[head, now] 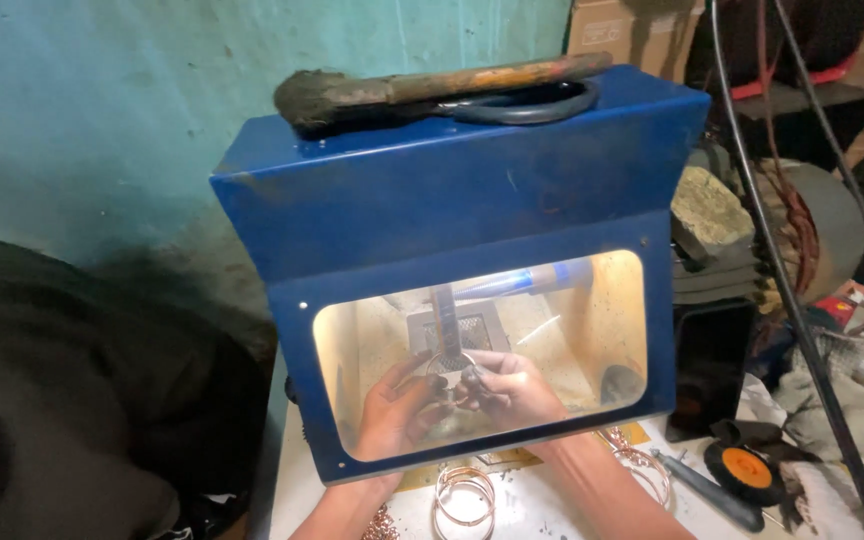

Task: Polishing a small metal jewelry piece using a bench polisher inside a protective dust hood

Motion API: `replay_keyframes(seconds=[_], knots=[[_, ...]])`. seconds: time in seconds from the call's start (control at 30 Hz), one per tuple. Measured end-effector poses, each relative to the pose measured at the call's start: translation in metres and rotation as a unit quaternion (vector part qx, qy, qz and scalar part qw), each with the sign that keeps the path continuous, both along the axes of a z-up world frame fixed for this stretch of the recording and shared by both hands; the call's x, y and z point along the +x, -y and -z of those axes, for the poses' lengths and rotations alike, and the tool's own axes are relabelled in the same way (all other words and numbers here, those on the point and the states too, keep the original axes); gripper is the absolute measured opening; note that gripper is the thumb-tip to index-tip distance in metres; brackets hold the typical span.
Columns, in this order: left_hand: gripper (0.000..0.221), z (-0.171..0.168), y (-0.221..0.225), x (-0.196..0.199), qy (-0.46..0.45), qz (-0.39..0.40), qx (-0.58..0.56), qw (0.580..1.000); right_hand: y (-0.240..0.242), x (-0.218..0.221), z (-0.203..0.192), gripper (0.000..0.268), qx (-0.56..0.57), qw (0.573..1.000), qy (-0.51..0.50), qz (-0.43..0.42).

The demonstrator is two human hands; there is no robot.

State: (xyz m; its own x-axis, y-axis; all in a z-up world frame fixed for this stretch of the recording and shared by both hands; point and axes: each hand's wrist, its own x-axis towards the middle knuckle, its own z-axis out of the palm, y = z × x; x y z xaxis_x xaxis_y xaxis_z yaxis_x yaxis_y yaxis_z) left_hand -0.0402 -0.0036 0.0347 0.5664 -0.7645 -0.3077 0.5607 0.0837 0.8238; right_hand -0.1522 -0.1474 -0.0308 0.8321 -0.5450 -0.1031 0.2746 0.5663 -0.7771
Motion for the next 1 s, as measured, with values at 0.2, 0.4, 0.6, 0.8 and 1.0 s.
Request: replay_keyframes(seconds=[0.2, 0.4, 0.6, 0.8, 1.0], knots=[[0.064, 0.018, 0.005, 0.004, 0.027, 0.008, -0.001, 1.000, 0.003, 0.010, 0.018, 0.015, 0.014, 0.999, -0.001, 0.050], [0.064, 0.024, 0.007, 0.006, 0.021, 0.011, -0.019, 1.000, 0.002, 0.001, 0.002, 0.055, 0.040, 0.998, 0.051, -0.005], [0.061, 0.022, 0.008, 0.004, 0.017, 0.026, -0.023, 0.999, 0.010, 0.001, 0.011, 0.037, 0.036, 0.999, 0.027, -0.017], [0.070, 0.023, 0.012, 0.002, 0.013, 0.034, -0.038, 0.999, 0.002, 0.003, 0.009, 0.016, 0.056, 0.996, 0.062, -0.009], [0.068, 0.051, 0.012, 0.019, 0.025, 0.054, -0.112, 0.992, 0.014, -0.003, 0.014, 0.016, -0.007, 0.995, 0.045, -0.088]])
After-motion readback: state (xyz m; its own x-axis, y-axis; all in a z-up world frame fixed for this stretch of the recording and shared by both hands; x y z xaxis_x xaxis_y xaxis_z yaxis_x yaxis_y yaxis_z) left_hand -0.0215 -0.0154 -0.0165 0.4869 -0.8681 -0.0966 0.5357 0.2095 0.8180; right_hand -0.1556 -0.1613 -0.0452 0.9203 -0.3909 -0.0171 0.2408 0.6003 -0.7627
